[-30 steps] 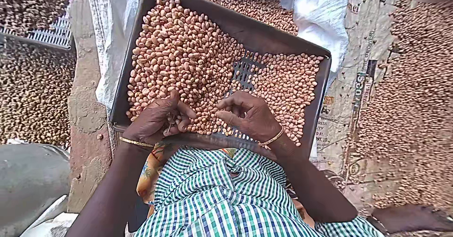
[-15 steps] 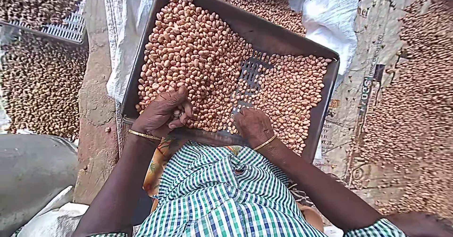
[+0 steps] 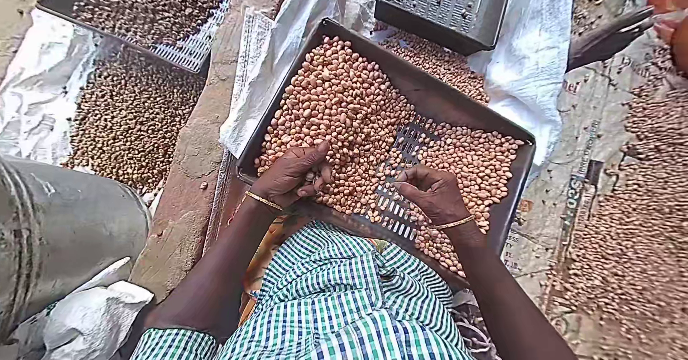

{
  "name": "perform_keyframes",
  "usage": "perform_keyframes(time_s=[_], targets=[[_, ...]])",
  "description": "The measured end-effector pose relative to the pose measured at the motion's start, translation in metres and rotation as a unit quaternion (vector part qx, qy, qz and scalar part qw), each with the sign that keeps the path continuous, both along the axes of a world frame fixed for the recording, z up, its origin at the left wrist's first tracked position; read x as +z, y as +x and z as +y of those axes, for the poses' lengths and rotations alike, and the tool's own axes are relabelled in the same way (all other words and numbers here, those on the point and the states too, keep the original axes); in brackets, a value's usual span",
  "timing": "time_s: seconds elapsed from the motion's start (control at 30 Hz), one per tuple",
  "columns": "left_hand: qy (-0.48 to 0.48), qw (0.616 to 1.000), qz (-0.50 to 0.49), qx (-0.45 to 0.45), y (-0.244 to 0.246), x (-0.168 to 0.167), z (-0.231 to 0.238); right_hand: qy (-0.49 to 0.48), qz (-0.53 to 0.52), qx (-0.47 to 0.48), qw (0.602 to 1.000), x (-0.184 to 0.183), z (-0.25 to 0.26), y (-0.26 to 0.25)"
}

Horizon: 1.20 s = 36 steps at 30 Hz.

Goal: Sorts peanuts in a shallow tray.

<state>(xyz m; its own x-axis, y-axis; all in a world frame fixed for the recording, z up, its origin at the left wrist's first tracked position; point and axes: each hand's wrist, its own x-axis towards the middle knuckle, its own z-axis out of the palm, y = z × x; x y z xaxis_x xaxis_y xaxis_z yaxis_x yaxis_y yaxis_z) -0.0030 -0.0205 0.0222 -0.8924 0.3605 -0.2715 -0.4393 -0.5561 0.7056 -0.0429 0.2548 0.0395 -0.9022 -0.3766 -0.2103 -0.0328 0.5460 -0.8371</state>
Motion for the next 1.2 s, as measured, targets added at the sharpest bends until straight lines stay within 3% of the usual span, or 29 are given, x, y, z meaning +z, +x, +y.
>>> perform_keyframes(time_s=[0.1, 0.17, 0.23, 0.3, 0.4, 0.5, 0.6, 0.7, 0.77, 0.87, 0.97, 1.07, 1.1, 1.17, 1.2], targets=[[0.008, 1.000, -0.005, 0.006, -0.003, 0.001, 0.000, 0.205, -0.047, 0.163, 0.964, 0.014, -0.014, -0.024], [0.018, 1.000, -0.010, 0.014, -0.002, 0.002, -0.003, 0.265, -0.045, 0.261, 0.927, 0.024, -0.047, -0.046], [0.033, 0.999, -0.013, 0.016, -0.002, -0.001, -0.002, 0.195, 0.059, 0.275, 0.940, 0.041, -0.089, -0.065], [0.032, 0.999, -0.014, 0.026, -0.003, -0.001, -0.001, 0.045, 0.154, 0.224, 0.961, 0.060, -0.138, -0.085], [0.036, 0.994, -0.006, 0.107, -0.001, 0.001, -0.001, -0.132, 0.222, 0.193, 0.946, 0.082, -0.182, -0.101], [0.077, 0.977, 0.038, 0.194, 0.002, -0.007, 0.000, -0.208, 0.291, 0.229, 0.905, 0.055, -0.142, -0.092], [0.146, 0.962, 0.077, 0.219, 0.003, -0.012, -0.001, -0.195, 0.246, 0.308, 0.898, 0.000, -0.087, -0.062], [0.159, 0.960, 0.079, 0.215, 0.003, -0.009, -0.004, -0.241, 0.191, 0.382, 0.871, -0.031, -0.089, -0.032], [0.176, 0.959, 0.078, 0.207, 0.003, -0.009, -0.005, -0.241, 0.214, 0.432, 0.843, -0.040, -0.105, -0.023], [0.181, 0.958, 0.067, 0.210, 0.004, -0.009, -0.005, -0.112, 0.257, 0.484, 0.829, -0.046, -0.094, -0.017], [0.189, 0.957, 0.055, 0.212, 0.002, -0.010, -0.006, 0.050, 0.180, 0.518, 0.835, -0.040, -0.026, -0.013], [0.182, 0.965, 0.056, 0.179, 0.000, -0.010, -0.007, 0.135, 0.096, 0.444, 0.880, -0.015, 0.045, -0.010], [0.165, 0.970, 0.055, 0.170, 0.000, -0.008, -0.007, 0.126, 0.136, 0.381, 0.906, -0.012, 0.058, -0.007], [0.154, 0.977, 0.051, 0.140, -0.002, -0.008, -0.007, 0.042, 0.154, 0.212, 0.964, -0.010, 0.058, 0.002], [0.157, 0.979, 0.048, 0.122, -0.004, -0.008, -0.007, -0.017, 0.089, 0.119, 0.989, -0.010, 0.049, 0.004]])
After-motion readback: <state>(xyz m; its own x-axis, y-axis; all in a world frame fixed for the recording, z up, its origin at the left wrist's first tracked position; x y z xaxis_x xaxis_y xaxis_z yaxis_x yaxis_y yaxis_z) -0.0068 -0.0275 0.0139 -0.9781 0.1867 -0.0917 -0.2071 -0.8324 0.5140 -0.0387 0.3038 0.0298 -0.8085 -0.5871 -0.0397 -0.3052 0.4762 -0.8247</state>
